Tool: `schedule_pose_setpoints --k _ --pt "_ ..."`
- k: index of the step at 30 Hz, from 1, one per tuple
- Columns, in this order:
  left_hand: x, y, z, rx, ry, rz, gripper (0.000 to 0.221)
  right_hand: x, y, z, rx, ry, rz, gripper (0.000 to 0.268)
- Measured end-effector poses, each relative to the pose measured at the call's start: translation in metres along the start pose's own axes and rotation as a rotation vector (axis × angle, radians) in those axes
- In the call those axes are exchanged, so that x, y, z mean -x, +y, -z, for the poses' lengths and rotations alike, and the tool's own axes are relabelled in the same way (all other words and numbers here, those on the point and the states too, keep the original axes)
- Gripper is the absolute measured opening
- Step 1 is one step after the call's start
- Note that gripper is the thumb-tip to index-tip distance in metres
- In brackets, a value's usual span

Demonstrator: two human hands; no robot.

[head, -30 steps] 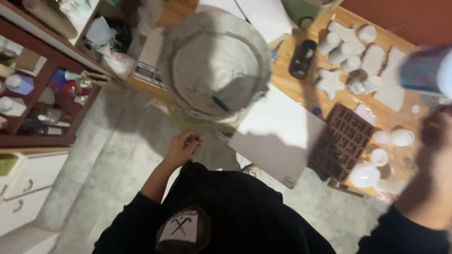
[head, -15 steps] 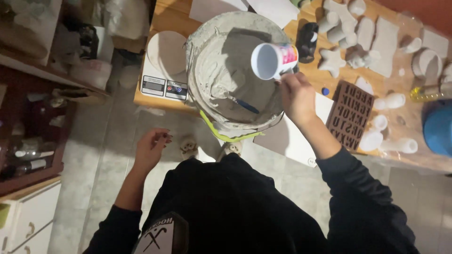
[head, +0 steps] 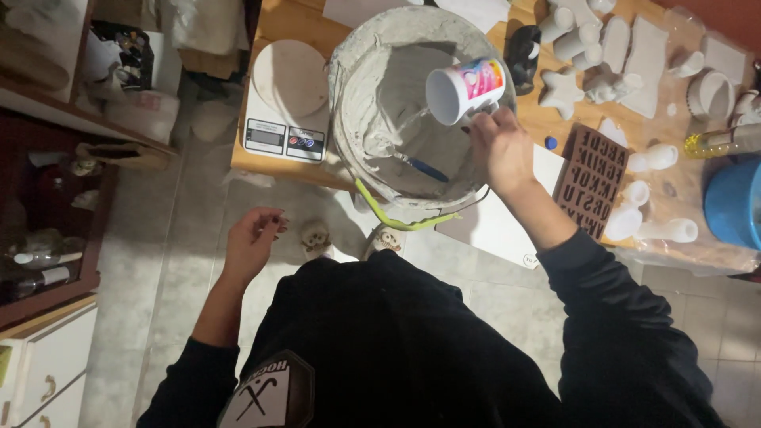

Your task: Mixing a white plaster or gypsum-like substance in a bucket using a spatula at a workshop bench.

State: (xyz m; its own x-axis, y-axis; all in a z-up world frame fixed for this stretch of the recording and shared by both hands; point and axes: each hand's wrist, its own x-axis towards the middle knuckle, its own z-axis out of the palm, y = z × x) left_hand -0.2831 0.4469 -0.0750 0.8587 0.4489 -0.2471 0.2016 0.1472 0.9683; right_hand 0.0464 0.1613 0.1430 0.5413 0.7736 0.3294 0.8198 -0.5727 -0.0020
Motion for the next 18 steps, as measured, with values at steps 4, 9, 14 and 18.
schedule_pose_setpoints --k 4,9,14,18 --pt "0.001 -0.007 -0.002 0.002 -0.014 -0.022 0.019 0.002 0.016 -0.005 -0.246 0.021 -0.076 0.005" --pt "-0.004 -0.017 -0.004 0.019 -0.05 0.031 0.019 0.01 0.04 -0.017 -1.174 -0.103 -0.563 0.013" --pt "-0.013 -0.018 -0.005 -0.058 -0.114 0.013 0.021 0.006 0.031 0.031 -1.494 -0.017 -0.782 0.012" --pt "-0.043 -0.072 -0.005 -0.069 -0.24 0.047 0.023 0.03 0.046 0.097 -1.705 0.13 -0.733 0.015"
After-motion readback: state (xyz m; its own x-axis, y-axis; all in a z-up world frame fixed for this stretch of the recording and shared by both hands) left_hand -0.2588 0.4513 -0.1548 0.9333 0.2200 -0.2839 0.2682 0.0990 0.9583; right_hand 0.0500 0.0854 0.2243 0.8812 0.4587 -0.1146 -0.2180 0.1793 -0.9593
